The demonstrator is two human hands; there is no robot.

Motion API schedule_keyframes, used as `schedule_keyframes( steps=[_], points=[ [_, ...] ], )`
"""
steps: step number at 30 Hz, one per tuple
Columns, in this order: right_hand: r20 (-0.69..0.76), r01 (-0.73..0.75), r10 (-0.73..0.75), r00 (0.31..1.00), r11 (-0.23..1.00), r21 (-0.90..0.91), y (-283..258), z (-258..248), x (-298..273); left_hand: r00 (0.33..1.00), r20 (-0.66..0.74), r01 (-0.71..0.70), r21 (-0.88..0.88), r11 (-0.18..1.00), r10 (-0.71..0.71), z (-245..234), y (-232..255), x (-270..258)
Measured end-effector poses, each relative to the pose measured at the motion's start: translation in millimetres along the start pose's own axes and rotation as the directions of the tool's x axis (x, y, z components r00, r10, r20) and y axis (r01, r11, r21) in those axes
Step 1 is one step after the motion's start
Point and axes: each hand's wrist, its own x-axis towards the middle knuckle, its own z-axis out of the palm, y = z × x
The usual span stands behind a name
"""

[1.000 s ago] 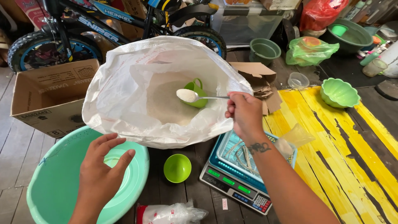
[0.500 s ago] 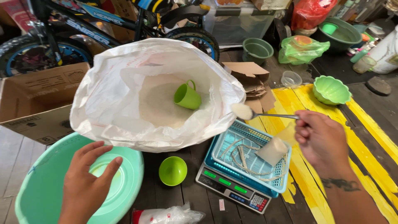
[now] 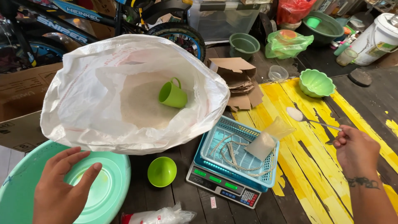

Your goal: The person is manually packaging powdered food by scooping it from a large white sack into small plastic bags, then using a spoon to adjust the weight on a digital scale for accuracy.

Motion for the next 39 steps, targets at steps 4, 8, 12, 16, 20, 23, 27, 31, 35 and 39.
schedule_keyframes(
  steps=[4,8,12,16,20,23,27,31,35,39],
  points=[
    [-0.069,-0.036,0.030,0.997,0.997,-0.075,18,-5,11,1.000,-0.008,0.025,-0.008,1.000,-0.025,0,4,-1],
    [-0.133,-0.070,0.054,0.990,0.990,-0.124,27,-1,11,0.999,-0.017,0.027,-0.009,1.000,-0.027,-2,5,-1],
    [-0.152,-0.127,0.097,0.984,0.970,-0.208,27,6,12,0.998,-0.018,0.059,-0.004,0.998,-0.059,-5,13,-1],
    [-0.163,-0.156,0.120,0.979,0.961,-0.227,34,10,10,0.999,-0.034,0.043,0.006,0.999,-0.043,-3,4,0],
    [-0.154,-0.141,0.109,0.982,0.965,-0.219,44,11,12,0.999,-0.031,0.045,0.001,0.999,-0.045,-5,8,0],
    [-0.178,-0.160,0.114,0.977,0.950,-0.267,45,14,7,0.998,-0.019,0.058,0.010,0.998,-0.058,-7,11,0],
    [-0.150,-0.130,0.084,0.985,0.936,-0.326,46,14,7,0.999,-0.019,0.046,0.000,0.999,-0.046,-7,9,0],
    [-0.130,-0.102,0.052,0.990,0.905,-0.413,43,18,7,0.998,-0.015,0.056,0.000,0.998,-0.056,-7,10,1],
    [0.082,0.106,-0.070,0.994,0.773,-0.626,43,20,9,0.999,-0.017,0.033,-0.004,0.999,-0.033,-7,7,1],
    [0.467,0.480,-0.135,0.874,0.388,-0.787,59,13,33,0.997,-0.002,0.074,-0.003,0.997,-0.074,-10,13,0]
  ],
)
